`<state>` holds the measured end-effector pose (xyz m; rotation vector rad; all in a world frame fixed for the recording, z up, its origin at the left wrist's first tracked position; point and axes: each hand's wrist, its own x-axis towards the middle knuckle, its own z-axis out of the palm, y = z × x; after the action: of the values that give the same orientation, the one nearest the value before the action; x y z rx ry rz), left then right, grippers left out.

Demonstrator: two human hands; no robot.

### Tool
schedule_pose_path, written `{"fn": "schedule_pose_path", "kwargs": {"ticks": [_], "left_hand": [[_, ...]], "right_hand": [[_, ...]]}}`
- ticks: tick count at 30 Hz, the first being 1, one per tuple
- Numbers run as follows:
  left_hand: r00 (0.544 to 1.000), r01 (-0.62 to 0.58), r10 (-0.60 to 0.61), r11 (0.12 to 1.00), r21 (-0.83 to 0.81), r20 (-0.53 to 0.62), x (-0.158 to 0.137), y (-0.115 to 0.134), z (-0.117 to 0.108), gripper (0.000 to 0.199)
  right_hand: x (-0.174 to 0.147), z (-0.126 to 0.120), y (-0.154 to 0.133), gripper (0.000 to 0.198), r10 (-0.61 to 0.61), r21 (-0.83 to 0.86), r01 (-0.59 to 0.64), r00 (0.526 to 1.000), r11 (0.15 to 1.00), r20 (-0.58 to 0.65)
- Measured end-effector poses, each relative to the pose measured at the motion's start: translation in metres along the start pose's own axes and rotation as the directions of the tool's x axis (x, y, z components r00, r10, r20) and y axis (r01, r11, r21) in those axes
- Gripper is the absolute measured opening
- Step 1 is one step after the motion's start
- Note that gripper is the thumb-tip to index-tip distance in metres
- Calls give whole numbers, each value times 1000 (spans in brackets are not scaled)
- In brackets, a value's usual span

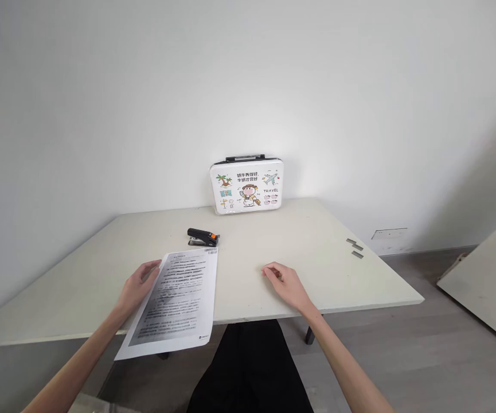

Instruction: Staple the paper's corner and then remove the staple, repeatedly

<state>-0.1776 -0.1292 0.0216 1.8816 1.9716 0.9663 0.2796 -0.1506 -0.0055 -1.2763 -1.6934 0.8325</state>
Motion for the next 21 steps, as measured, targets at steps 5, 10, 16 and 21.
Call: {"fn": "schedule_pose_path", "kwargs": {"ticks": [5, 10, 16, 21], "left_hand": [[988, -130, 144, 972, 196, -58, 35, 11, 9, 48], [924, -380, 379, 886, 265, 57, 84, 60, 29, 40], [852, -519, 417, 756, 398, 318, 140, 104, 57, 29], [857, -490, 317, 746, 451, 406, 162, 112, 54, 24]], "right_hand": [[2, -1, 2, 47, -2, 2, 2, 1000, 1000, 8], [3, -1, 2, 50, -10, 1, 10, 1000, 1000, 13], [3, -1, 1, 47, -13, -13, 14, 1000, 1000, 16], [2, -1, 0, 48, -21, -2, 21, 1000, 1000, 3]]}}
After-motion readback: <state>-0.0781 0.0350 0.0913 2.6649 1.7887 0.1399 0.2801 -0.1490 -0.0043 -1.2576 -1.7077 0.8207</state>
